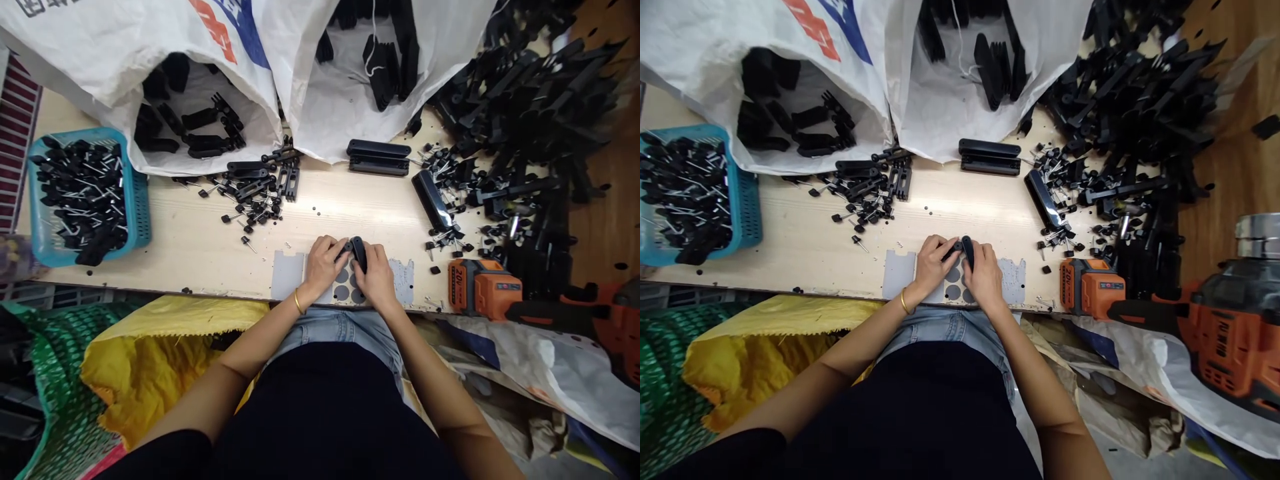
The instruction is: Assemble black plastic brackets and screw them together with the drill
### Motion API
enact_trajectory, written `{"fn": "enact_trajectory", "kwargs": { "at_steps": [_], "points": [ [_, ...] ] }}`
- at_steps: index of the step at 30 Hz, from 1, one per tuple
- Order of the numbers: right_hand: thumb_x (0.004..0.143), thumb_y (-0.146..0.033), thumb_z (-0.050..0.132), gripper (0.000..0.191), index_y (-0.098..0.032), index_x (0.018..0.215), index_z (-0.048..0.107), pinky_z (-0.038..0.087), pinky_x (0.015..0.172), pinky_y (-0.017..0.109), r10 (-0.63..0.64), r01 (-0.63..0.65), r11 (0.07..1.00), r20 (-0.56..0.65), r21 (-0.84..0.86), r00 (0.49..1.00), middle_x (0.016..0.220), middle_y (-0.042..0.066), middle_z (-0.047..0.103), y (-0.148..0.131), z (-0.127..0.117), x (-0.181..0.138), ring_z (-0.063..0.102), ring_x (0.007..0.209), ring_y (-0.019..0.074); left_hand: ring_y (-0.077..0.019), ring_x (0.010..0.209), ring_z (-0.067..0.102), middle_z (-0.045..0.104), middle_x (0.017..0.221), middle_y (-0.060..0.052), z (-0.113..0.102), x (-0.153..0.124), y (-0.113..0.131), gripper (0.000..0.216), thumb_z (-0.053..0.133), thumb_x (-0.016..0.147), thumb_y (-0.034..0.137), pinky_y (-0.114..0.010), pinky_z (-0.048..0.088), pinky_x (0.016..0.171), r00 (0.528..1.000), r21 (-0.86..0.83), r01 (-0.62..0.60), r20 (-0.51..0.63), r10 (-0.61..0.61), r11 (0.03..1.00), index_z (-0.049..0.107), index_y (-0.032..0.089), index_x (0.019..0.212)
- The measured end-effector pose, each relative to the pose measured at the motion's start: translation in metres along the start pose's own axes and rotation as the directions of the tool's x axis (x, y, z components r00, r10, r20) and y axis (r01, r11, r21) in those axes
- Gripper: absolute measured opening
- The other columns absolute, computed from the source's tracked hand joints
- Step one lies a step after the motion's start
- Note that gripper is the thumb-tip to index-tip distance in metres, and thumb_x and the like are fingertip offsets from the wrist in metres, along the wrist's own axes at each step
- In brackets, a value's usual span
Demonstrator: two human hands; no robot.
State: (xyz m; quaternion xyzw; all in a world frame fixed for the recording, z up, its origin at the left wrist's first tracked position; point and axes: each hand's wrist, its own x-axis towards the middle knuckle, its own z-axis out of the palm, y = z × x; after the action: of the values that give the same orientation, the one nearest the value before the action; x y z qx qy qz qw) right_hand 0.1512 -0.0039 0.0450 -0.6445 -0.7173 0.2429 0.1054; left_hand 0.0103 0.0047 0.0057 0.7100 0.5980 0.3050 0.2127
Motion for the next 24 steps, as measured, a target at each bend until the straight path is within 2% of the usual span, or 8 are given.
{"fn": "enact_trajectory", "kwargs": {
  "at_steps": [4,12,14,18,20,22,24],
  "points": [
    [0.086,-0.025,0.047,0.04,-0.016,0.126,0.05,0.052,0.081,0.037,-0.056,0.055,0.996,0.012,0.063,0.998,0.107,0.012,0.055,0.007,-0.002,0.005,0.057,0.099,0.0266,-0.0193,0.083,0.052,0.054,0.083,-0.005,-0.002,0.004,-0.001,0.026,0.051,0.094,0.028,-0.033,0.046,0.077,0.999,0.015,0.01,0.035,-0.01,1.0,0.063,0.017,0.115],
    [0.083,-0.023,0.047,0.046,-0.015,0.128,0.05,0.05,0.087,0.038,-0.128,0.127,0.988,0.009,0.09,0.992,0.106,0.011,0.053,0.011,-0.003,0.014,0.055,0.1,0.0263,-0.0219,0.09,0.054,0.057,0.09,-0.007,-0.013,0.023,-0.007,0.025,0.05,0.094,0.028,-0.033,0.046,0.077,0.981,0.134,-0.092,0.184,0.066,0.987,0.063,0.015,0.112],
    [0.082,-0.023,0.047,0.046,-0.016,0.128,0.05,0.05,0.088,0.038,-0.133,0.131,0.987,0.012,0.092,0.991,0.106,0.011,0.053,0.011,-0.003,0.014,0.054,0.101,0.0269,-0.0213,0.09,0.055,0.057,0.091,-0.007,-0.016,0.031,-0.014,0.024,0.049,0.095,0.028,-0.033,0.046,0.077,0.967,0.109,-0.135,0.232,0.107,0.985,0.063,0.016,0.111],
    [0.082,-0.023,0.047,0.047,-0.015,0.128,0.05,0.05,0.088,0.038,-0.136,0.134,0.987,0.013,0.092,0.991,0.106,0.012,0.053,0.011,-0.003,0.014,0.054,0.103,0.0271,-0.0191,0.088,0.055,0.056,0.09,-0.004,-0.015,0.043,-0.021,0.019,0.053,0.092,0.028,-0.03,0.046,0.077,0.905,-0.004,-0.261,0.348,0.246,0.965,0.064,0.021,0.107],
    [0.082,-0.023,0.047,0.047,-0.014,0.128,0.05,0.05,0.088,0.038,-0.141,0.139,0.986,0.014,0.089,0.99,0.106,0.013,0.053,0.011,-0.003,0.014,0.055,0.101,0.0269,-0.0192,0.086,0.054,0.055,0.088,-0.004,-0.009,0.04,-0.017,0.02,0.052,0.092,0.025,-0.031,0.046,0.076,0.934,0.009,-0.213,0.296,0.201,0.977,0.063,0.02,0.108],
    [0.082,-0.022,0.046,0.046,-0.014,0.128,0.049,0.05,0.087,0.038,-0.154,0.152,0.984,0.018,0.093,0.988,0.105,0.012,0.053,0.012,-0.003,0.014,0.055,0.099,0.0263,-0.0199,0.085,0.053,0.053,0.086,-0.004,-0.002,0.034,-0.011,0.024,0.049,0.092,0.021,-0.032,0.046,0.075,0.979,0.045,-0.098,0.182,0.088,0.994,0.061,0.018,0.112],
    [0.082,-0.021,0.045,0.046,-0.015,0.128,0.049,0.05,0.087,0.038,-0.168,0.165,0.981,0.023,0.098,0.986,0.103,0.011,0.053,0.012,-0.002,0.014,0.055,0.097,0.0258,-0.02,0.083,0.053,0.052,0.084,-0.004,0.002,0.03,-0.009,0.026,0.048,0.092,0.019,-0.033,0.046,0.075,0.99,0.038,-0.06,0.128,0.055,0.997,0.061,0.017,0.114]
  ]
}}
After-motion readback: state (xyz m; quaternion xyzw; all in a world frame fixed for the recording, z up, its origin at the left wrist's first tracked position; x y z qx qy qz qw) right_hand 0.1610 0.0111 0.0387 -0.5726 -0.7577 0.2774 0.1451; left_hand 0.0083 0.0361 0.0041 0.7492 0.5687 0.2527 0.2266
